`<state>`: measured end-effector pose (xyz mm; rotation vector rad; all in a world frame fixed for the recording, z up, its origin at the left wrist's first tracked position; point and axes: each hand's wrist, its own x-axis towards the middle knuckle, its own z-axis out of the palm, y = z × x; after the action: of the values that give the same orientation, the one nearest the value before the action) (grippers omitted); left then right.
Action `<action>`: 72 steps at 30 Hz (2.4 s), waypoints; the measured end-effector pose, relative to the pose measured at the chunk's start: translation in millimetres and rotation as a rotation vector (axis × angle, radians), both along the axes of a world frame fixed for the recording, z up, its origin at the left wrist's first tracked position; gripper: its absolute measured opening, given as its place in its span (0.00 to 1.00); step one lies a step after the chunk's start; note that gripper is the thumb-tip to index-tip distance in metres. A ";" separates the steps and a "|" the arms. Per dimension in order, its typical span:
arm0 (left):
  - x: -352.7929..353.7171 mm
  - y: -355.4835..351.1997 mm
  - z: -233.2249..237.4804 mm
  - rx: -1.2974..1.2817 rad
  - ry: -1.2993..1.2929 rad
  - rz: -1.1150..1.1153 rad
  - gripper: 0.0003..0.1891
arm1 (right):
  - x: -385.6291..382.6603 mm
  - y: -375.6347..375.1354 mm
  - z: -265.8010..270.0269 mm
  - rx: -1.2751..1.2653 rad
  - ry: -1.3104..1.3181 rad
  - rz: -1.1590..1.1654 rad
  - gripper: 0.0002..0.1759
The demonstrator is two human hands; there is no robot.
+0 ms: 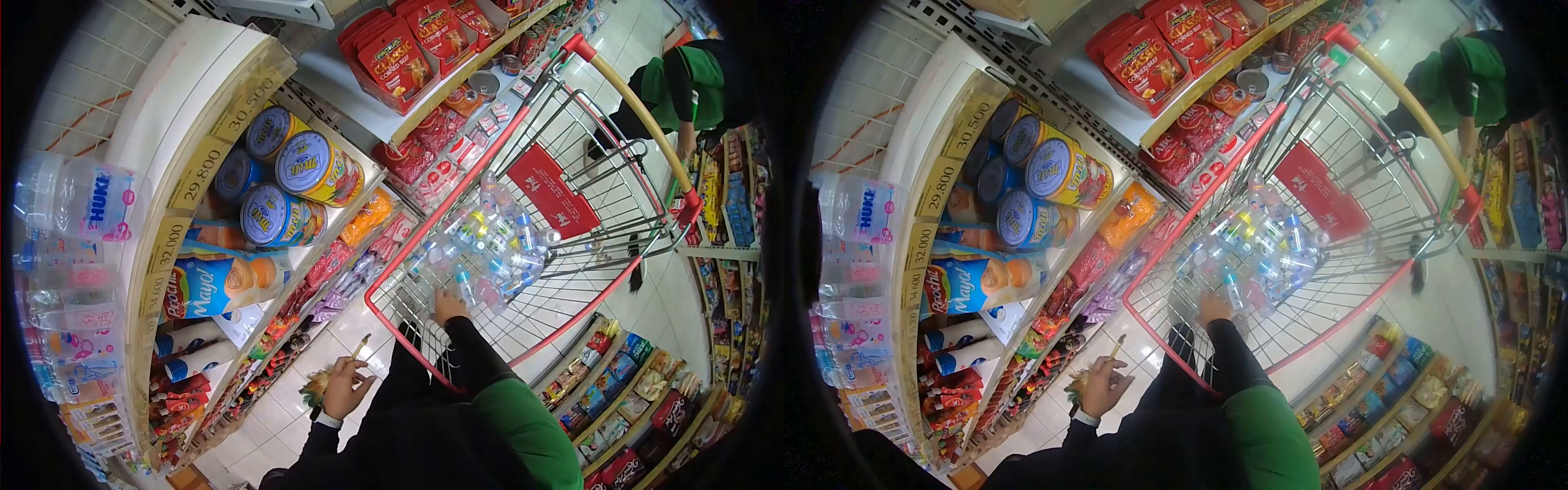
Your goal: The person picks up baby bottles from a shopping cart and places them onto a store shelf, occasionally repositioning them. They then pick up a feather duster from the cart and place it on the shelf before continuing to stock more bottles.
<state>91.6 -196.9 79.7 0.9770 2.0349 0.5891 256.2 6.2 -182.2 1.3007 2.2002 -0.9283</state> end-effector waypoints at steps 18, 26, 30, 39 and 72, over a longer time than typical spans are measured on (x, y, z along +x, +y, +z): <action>-15.8 -5.3 -21.7 0.059 0.019 0.171 0.22 | -41.7 47.8 13.0 0.160 0.431 -0.128 0.23; -37.4 136.3 -35.6 0.338 0.285 0.084 0.29 | -10.3 45.6 3.5 0.203 0.424 -0.473 0.11; -26.2 185.4 -56.3 0.375 0.417 -0.079 0.28 | -16.9 97.1 24.0 0.515 0.398 -0.543 0.24; -19.7 187.2 -73.8 0.272 0.497 -0.025 0.22 | -35.2 148.9 30.7 0.157 0.101 -0.356 0.37; -22.7 186.0 -76.0 0.234 0.372 0.055 0.15 | 112.7 175.5 -33.8 0.425 0.327 -0.992 0.35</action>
<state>68.9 -10.9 3.6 1.2463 2.3633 0.7309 368.9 181.6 -216.0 2.7338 1.9789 -1.0600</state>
